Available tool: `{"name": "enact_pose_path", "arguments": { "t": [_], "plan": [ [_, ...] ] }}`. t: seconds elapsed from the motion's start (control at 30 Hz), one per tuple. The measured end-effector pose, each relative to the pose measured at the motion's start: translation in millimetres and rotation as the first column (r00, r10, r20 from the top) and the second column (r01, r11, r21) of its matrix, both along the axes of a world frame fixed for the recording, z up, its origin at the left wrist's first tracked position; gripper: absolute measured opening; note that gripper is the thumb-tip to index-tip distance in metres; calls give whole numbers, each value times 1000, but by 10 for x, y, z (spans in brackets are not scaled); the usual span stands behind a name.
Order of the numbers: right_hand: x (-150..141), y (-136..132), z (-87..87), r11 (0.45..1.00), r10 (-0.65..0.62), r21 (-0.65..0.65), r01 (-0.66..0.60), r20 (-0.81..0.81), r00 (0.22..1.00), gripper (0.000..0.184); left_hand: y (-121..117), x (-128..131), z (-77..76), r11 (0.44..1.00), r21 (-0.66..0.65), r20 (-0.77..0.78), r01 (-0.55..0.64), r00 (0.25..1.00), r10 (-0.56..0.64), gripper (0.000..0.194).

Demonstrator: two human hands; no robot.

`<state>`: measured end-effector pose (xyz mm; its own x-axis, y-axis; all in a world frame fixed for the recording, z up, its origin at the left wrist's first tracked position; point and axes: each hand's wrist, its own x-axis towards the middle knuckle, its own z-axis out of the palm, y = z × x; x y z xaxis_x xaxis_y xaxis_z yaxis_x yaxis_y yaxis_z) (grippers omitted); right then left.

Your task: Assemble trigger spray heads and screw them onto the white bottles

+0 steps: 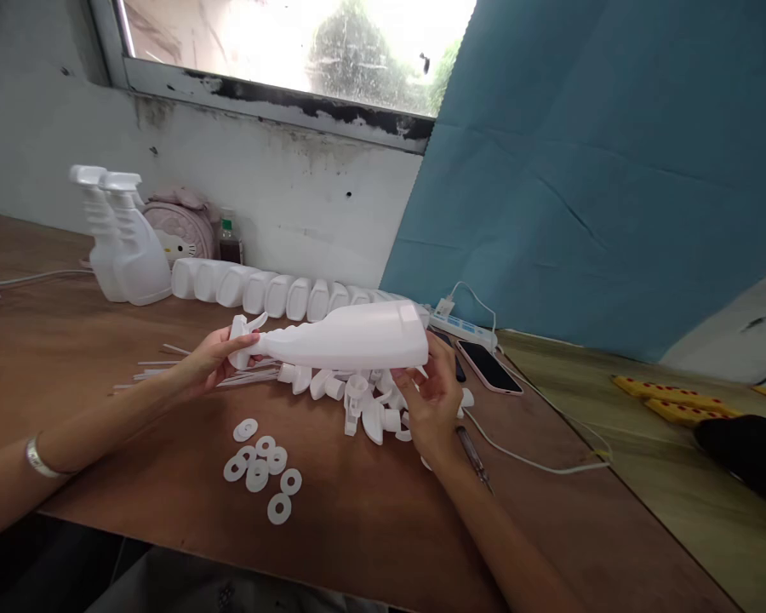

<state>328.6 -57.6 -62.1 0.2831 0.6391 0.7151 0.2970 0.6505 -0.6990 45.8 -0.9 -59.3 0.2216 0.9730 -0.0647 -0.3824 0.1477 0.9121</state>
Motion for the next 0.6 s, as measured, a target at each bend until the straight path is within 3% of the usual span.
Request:
{"name": "enact_pose_path", "arguments": {
  "t": [0.2, 0.47, 0.6],
  "plan": [
    [13, 29, -5, 995, -95, 20, 95, 16, 995, 40, 29, -35, -71, 999, 37, -26, -18, 999, 19, 41],
    [28, 58, -9, 973, -229, 32, 229, -10, 973, 25, -28, -28, -38, 991, 134, -2, 26, 1000, -26, 55],
    [-14, 40, -20, 983, -169, 57, 173, -61, 984, 24, -47, -26, -13, 992, 127, 6, 26, 1000, -27, 49]
  ]
}}
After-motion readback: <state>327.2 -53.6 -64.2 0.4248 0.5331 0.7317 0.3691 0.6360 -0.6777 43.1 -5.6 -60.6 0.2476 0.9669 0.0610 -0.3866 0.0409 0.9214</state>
